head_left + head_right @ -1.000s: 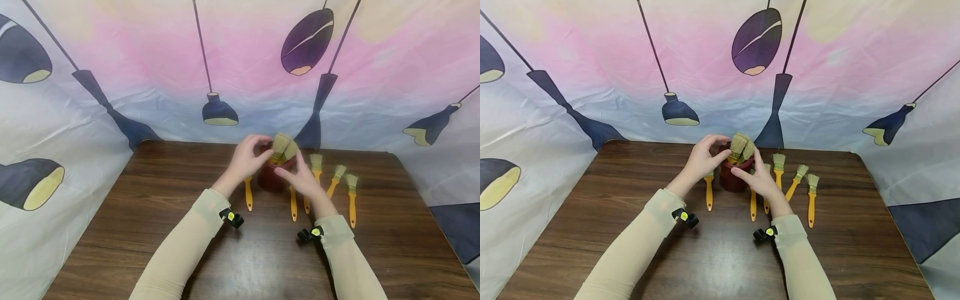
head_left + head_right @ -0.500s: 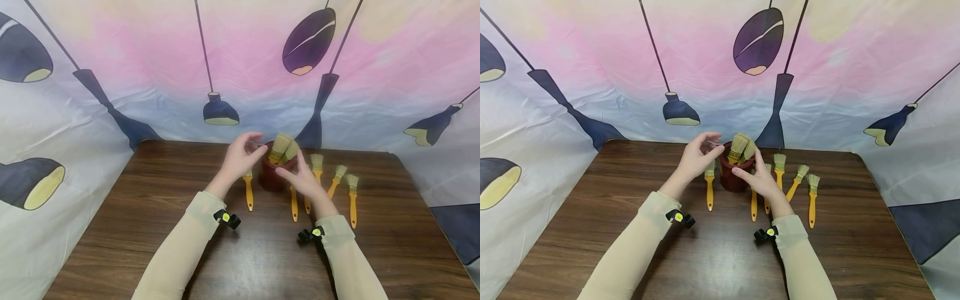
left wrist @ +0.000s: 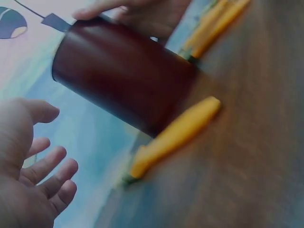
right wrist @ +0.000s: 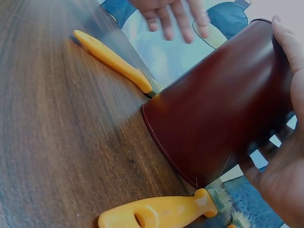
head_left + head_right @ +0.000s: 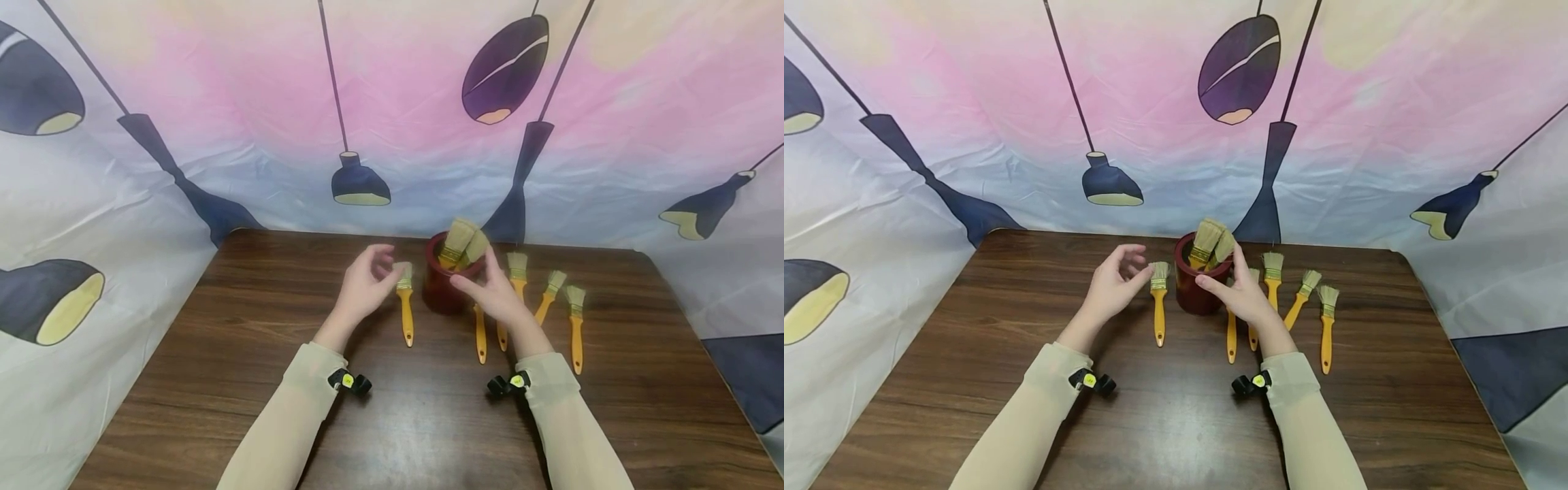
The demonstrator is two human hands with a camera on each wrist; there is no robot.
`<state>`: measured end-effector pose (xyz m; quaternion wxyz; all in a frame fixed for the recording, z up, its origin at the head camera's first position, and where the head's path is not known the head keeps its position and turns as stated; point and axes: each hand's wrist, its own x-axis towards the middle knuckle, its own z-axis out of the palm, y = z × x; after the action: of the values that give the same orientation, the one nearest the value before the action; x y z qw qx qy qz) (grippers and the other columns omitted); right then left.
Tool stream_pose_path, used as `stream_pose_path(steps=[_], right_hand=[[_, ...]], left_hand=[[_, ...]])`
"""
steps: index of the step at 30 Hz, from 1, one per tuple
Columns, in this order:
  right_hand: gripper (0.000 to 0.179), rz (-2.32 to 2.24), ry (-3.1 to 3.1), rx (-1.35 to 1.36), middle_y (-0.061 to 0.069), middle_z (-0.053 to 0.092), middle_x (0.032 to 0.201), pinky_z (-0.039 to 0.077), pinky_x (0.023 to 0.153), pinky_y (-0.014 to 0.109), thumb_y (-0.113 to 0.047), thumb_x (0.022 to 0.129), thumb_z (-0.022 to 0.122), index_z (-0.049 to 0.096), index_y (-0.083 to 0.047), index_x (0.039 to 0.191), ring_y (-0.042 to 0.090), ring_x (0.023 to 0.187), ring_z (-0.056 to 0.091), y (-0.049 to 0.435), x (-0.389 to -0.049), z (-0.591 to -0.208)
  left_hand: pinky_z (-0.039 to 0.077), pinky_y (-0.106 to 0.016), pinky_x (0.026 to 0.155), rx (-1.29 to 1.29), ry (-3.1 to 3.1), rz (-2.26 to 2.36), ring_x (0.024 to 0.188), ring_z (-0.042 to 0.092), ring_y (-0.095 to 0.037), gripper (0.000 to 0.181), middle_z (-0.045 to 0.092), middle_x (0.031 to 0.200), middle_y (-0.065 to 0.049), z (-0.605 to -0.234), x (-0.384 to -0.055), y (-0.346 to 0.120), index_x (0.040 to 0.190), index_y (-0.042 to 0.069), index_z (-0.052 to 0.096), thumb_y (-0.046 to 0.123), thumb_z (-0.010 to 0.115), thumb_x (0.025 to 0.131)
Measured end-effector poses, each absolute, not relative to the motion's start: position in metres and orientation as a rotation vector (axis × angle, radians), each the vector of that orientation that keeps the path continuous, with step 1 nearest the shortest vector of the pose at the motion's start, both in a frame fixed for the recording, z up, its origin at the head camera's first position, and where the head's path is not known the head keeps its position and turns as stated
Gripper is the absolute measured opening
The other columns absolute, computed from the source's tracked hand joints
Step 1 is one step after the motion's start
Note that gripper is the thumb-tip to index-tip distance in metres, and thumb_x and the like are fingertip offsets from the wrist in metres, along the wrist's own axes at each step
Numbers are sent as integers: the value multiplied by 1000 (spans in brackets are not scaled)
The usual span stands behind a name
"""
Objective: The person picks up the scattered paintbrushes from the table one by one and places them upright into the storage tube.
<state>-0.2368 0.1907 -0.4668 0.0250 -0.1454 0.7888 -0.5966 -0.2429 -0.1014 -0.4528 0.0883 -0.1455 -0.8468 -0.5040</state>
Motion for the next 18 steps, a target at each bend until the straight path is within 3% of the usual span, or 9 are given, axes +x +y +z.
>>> stream_pose_path(steps=[10,18], right_hand=[[98,-1834,2457,-444,21,35,170,30,128,59,-27,104,77,10,-28,176,39,159,35,192,-236,-468],[97,-1848,2437,-438,22,38,168,31,127,60,-25,105,76,10,-27,176,38,157,37,190,-236,-468]], left_hand=[[59,-43,86,-427,-2732,-1354,95,66,-27,58,69,121,-13,-475,-233,-103,145,1,59,23,84,98],[56,-44,85,-418,-2793,-1229,100,63,-28,61,67,119,-16,-483,-230,-99,143,-2,60,27,84,96]])
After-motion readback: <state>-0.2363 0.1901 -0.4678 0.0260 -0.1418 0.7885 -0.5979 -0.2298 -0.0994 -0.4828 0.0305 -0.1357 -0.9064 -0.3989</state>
